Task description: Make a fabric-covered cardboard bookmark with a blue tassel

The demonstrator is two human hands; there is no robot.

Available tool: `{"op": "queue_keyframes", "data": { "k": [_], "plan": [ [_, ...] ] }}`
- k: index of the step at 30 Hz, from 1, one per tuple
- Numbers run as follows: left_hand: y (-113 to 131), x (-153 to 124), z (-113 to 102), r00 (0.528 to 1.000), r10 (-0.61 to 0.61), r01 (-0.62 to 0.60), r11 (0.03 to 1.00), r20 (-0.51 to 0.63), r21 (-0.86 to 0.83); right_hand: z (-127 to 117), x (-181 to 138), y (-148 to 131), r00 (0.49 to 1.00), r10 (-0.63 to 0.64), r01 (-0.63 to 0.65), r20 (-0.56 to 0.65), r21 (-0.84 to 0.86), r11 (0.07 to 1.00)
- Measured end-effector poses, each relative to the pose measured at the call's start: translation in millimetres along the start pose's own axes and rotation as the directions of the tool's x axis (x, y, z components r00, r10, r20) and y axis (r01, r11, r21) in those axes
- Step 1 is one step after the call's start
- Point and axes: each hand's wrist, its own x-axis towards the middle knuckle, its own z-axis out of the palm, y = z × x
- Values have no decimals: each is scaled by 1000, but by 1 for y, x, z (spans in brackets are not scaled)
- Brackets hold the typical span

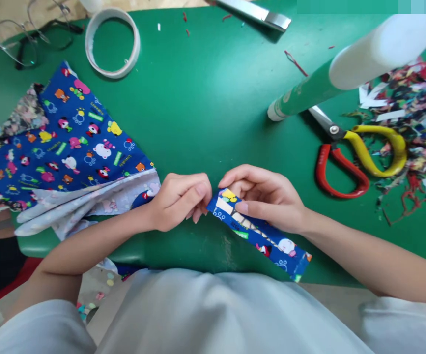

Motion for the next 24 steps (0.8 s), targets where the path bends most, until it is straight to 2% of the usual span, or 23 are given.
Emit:
{"op": "queue_keyframes", "data": {
  "k": [3,9,13,19,22,24],
  "plan": [
    [7,3,-3,993,14,-30,991,119,133,0,-1,3,998,-39,43,52,-88,995],
    [12,7,-6,985,28,-75,959,171,274,0,0,6,994,-99,103,40,-105,989],
    [12,8,-5,987,77,-132,893,143,430,2,1,6,994,-106,106,8,-143,984],
    [6,2,8,981,189,-161,680,41,715,4,0,7,991,-129,117,-37,-230,966],
    [2,-1,14,965,263,-162,611,-5,775,5,-2,8,992,-118,105,-35,-257,961],
    [1,-1,13,959,283,-183,621,0,762,4,-2,8,993,-110,97,-36,-264,960]
  ]
}}
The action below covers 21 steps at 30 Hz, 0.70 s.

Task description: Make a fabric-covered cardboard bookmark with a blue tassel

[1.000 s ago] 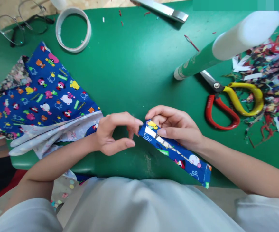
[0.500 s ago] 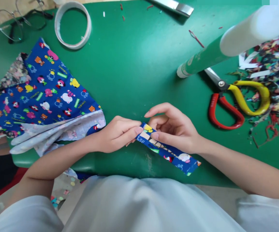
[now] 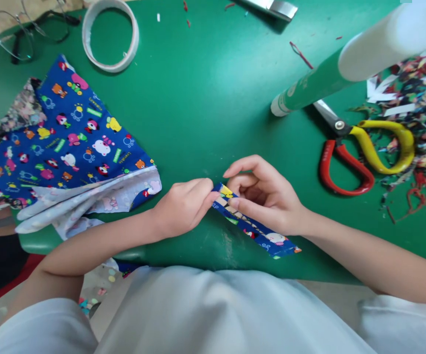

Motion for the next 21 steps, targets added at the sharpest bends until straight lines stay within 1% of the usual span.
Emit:
{"op": "queue_keyframes", "data": {
  "k": [1,3,6,9,10,12,16,21],
  "plan": [
    [-2,1,-1,1000,9,-8,999,18,-51,0,0,0,1000,4,-4,5,6,1000],
    [-5,3,-6,997,19,-2,976,79,-220,-1,1,-1,1000,10,-11,28,45,999],
    [-10,4,-12,987,4,72,881,160,-467,-2,2,-2,997,12,-21,79,116,993],
    [-10,4,-13,981,-72,164,804,181,-571,-2,2,0,994,3,-15,113,105,994],
    [-9,4,-12,978,-94,185,796,184,-576,-3,2,0,993,-5,-5,120,81,997],
    [-8,4,-10,978,-107,189,814,177,-550,-3,2,2,992,-26,23,126,21,999],
    [-6,6,-8,990,-51,105,891,132,-441,-4,2,4,991,-47,58,123,-86,995],
    [-4,8,-7,997,1,17,973,76,-230,-3,3,0,995,-20,40,101,-197,980]
  ]
}}
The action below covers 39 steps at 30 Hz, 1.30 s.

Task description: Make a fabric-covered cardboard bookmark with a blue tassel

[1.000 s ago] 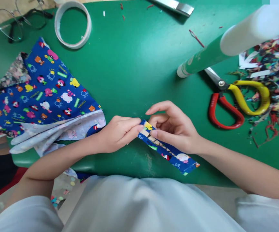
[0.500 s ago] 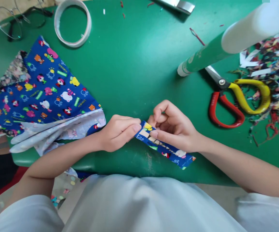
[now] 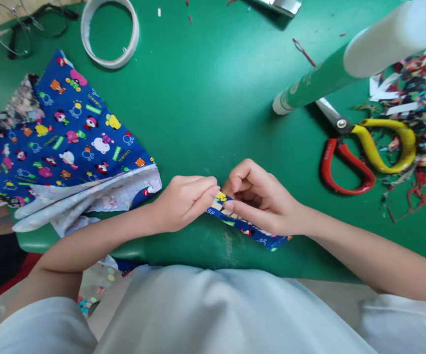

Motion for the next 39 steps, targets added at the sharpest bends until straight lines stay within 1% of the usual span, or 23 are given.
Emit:
{"op": "queue_keyframes", "data": {
  "k": [6,9,11,14,16,18,20,23,28,30,33,35,37,39],
  "plan": [
    [4,-4,5,1000,17,-11,966,-21,258,2,-2,0,1000,-3,2,-16,-58,998],
    [4,-5,6,999,38,-30,950,-22,311,2,-3,2,1000,-28,27,-8,-78,997],
    [3,-5,4,999,34,-32,968,-8,247,1,-2,3,1000,-29,29,-3,-40,999],
    [1,-3,0,999,-30,30,1000,36,-5,1,-1,3,1000,-11,11,-5,62,998],
    [0,-3,-3,996,-73,81,984,58,-161,1,-1,2,1000,0,1,-10,104,995],
    [-1,-3,-4,994,-87,100,968,69,-229,1,-1,2,1000,5,-3,-17,122,992],
    [-2,-3,-5,993,-77,94,970,84,-225,2,-1,3,1000,10,-5,-28,143,990],
    [-1,-2,-5,994,-49,65,984,98,-168,2,-2,3,999,18,-11,-38,186,983],
    [-1,-2,-5,999,-21,26,992,39,-125,0,-2,-1,999,47,-39,-25,249,968],
    [-2,-2,-5,1000,-8,9,994,11,-111,-1,-1,-3,999,44,-38,-24,220,975],
    [-3,-3,-3,1000,3,-4,999,-12,-48,-3,1,-6,1000,16,-15,-12,123,992],
    [-3,-4,-2,1000,3,-3,1000,-25,-8,-4,1,-7,1000,-1,0,2,95,995],
    [-3,-5,-1,999,11,-10,1000,-41,6,-4,1,-7,1000,4,-4,1,111,994],
    [-4,-5,-1,998,29,-29,1000,-58,5,-3,1,-6,999,40,-33,-35,180,983]
  ]
}}
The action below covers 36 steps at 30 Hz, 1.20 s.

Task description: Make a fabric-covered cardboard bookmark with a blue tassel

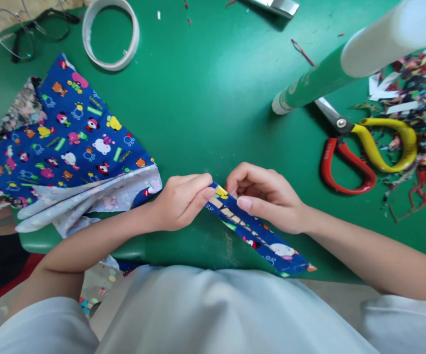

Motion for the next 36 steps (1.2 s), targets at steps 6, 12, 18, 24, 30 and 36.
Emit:
{"op": "queue_keyframes", "data": {
  "k": [6,12,18,24,30,36],
  "plan": [
    [-2,0,-2,1000,12,-11,999,14,-49,0,2,1,990,97,-63,-107,281,958],
    [-1,2,-5,996,-70,78,982,58,-172,-2,5,2,990,75,-31,-121,336,941],
    [-2,4,-6,993,-100,116,950,69,-289,-6,2,4,990,-129,131,-59,36,991],
    [-3,3,-6,991,-101,123,935,82,-332,-7,2,1,963,-268,258,-6,-253,932],
    [-3,4,-7,991,-102,126,928,87,-349,-3,0,5,881,-472,395,22,-585,708],
    [-2,5,-8,991,-91,121,924,97,-364,-2,-2,12,787,-615,452,49,-723,521]
  ]
}}
